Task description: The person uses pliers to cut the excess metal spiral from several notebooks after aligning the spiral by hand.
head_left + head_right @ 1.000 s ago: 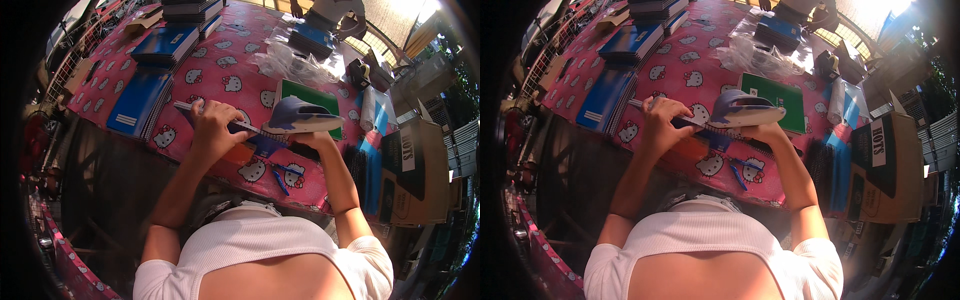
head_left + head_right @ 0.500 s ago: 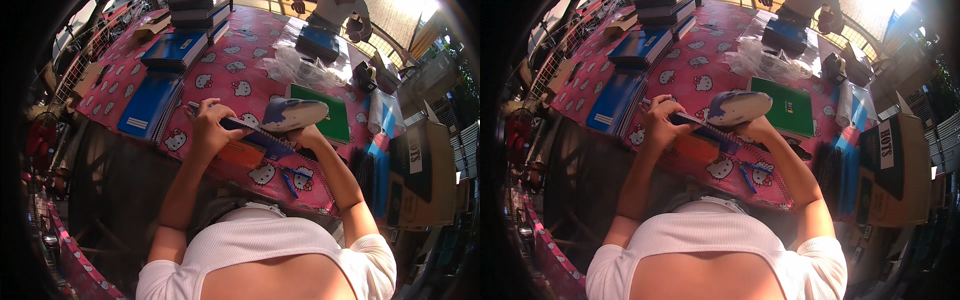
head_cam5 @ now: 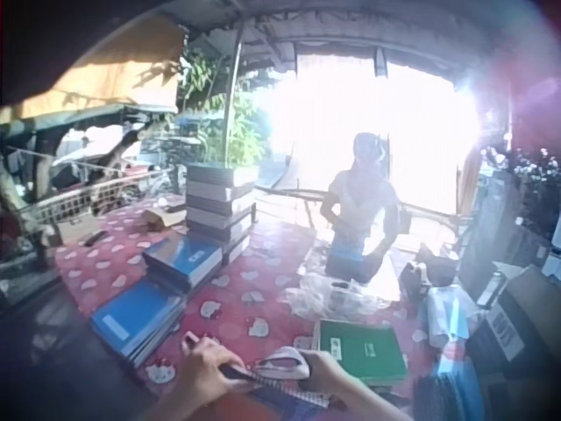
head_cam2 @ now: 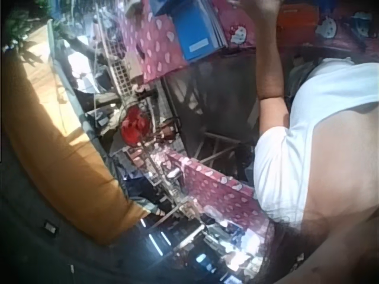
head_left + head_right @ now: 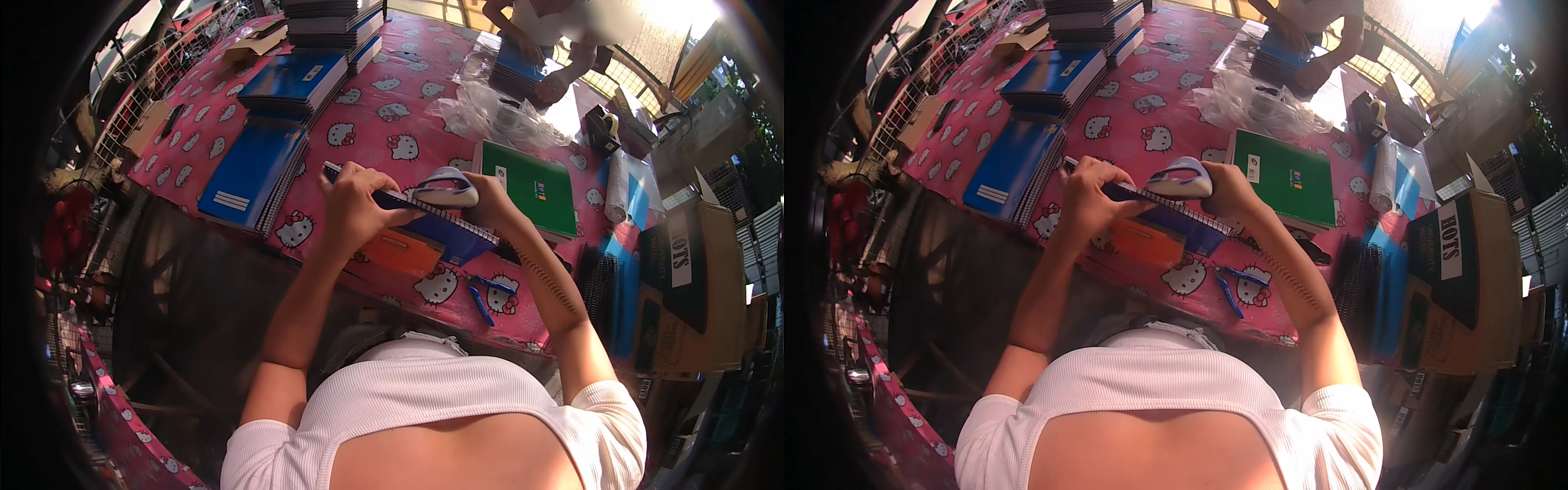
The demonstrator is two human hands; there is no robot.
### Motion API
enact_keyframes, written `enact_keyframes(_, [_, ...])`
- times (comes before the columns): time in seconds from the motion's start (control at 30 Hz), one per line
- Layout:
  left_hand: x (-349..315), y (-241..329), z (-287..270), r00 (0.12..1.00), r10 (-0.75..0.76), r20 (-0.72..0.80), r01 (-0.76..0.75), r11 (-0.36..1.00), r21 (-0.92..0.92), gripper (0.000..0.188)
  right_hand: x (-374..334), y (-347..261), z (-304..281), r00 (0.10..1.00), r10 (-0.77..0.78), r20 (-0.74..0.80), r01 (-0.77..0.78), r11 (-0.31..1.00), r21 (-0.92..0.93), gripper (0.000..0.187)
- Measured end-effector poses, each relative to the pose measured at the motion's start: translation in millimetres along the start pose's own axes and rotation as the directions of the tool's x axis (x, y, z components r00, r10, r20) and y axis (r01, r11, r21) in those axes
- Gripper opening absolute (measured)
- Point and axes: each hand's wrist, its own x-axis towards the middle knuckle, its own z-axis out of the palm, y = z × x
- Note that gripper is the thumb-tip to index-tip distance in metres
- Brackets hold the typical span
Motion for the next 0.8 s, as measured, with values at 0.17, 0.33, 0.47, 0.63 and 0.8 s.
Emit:
enact_keyframes(0.17, [-2.1,-14.8,0.8,1.000,0.001,-0.010,-0.002,0.996,-0.087,0.052,-7.3,-14.8,0.7,0.961,-0.198,-0.195,0.277,0.753,0.597,0.050])
enact_keyframes(0.33, [-6.6,-29.7,-4.6,0.989,0.040,-0.144,-0.064,0.984,-0.168,0.051,17.3,-20.4,4.8,0.994,0.105,-0.010,-0.098,0.955,0.280,0.051])
enact_keyframes(0.47, [0.1,-30.7,-4.0,0.958,0.073,-0.276,-0.102,0.991,-0.091,0.049,30.8,-13.2,23.0,1.000,-0.016,0.015,0.016,1.000,-0.014,0.047])
enact_keyframes(0.63, [-9.9,-42.0,-13.0,0.948,-0.066,-0.311,-0.027,0.958,-0.285,0.048,31.9,-4.1,35.2,0.997,-0.041,0.072,0.000,0.870,0.493,0.045])
enact_keyframes(0.8, [-18.1,-48.8,-5.0,0.978,-0.118,-0.171,0.026,0.885,-0.464,0.044,37.5,-23.8,18.6,0.985,-0.085,0.153,-0.041,0.740,0.671,0.050])
